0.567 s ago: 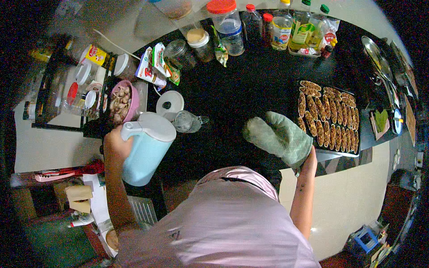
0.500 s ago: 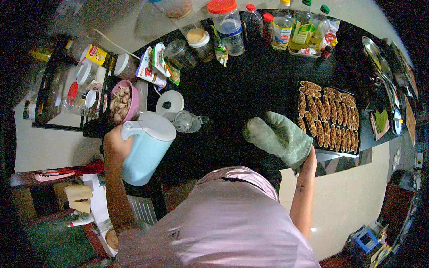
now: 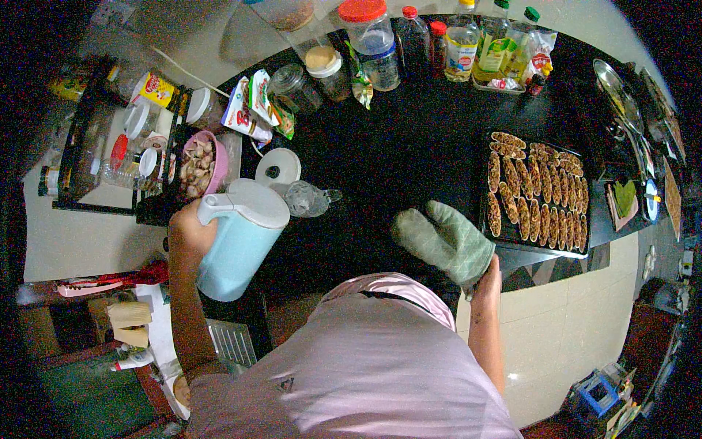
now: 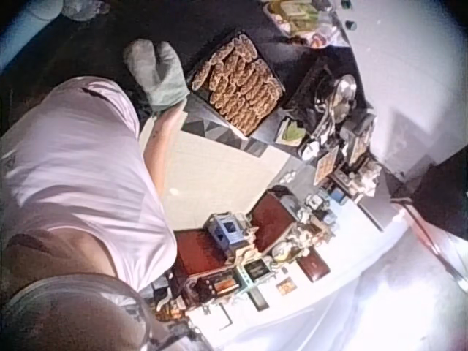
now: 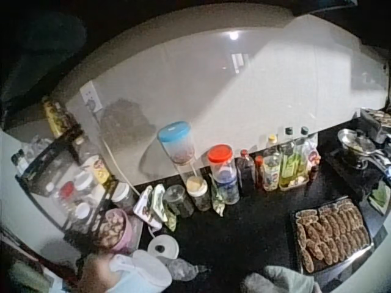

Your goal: The person pours hot water into a glass, then moves to a dining table to assemble food items. They open a package of waffle-like snacks and use a spoon to spread a brown mixture onto them, placing the finished items on a wire rack.

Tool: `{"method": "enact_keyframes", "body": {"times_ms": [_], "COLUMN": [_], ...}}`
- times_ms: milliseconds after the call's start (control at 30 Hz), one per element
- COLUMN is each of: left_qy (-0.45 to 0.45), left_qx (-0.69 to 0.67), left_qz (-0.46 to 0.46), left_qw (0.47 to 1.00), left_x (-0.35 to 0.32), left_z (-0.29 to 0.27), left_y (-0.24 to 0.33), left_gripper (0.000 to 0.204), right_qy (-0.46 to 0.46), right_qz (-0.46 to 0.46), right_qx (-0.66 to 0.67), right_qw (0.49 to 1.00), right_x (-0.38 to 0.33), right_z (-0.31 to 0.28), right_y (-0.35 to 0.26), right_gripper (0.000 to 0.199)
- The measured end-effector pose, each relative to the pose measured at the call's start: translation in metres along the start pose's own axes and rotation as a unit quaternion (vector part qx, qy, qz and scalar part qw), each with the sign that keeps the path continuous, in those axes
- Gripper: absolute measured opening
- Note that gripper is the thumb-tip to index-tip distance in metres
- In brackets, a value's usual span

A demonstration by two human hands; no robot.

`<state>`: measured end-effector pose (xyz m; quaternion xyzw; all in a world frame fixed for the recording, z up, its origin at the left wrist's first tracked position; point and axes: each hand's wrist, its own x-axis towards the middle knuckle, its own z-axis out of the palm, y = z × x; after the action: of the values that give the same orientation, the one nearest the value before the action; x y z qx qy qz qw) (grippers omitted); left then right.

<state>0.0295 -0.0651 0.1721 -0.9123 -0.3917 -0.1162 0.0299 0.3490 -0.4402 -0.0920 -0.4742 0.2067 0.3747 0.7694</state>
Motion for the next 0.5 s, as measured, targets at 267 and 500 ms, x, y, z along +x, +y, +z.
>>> {"method": "enact_keyframes", "body": {"times_ms": [267,500], "left_qy": [0.001,-0.012], "left_qx": [-0.01,0.026], "left_qz": [-0.004,-0.018], "left_qw": [1.0,0.999], "left_x": [0.0,0.005], "left_z": [0.004,-0.003], "left_y": [-0.002,0.009], "left_gripper": [0.023,0.022], "right_qy": [-0.01,-0.046], "right_qz": [-0.025,-0.141], "right_qx": [-0.459,-0.725], "right_qw": [0.888,0.672], "right_x": [-0.012,-0.045], "right_z": [-0.023,0.088], "right_y": [-0.018,-0.07], "right_gripper": [0.037,0.028]}}
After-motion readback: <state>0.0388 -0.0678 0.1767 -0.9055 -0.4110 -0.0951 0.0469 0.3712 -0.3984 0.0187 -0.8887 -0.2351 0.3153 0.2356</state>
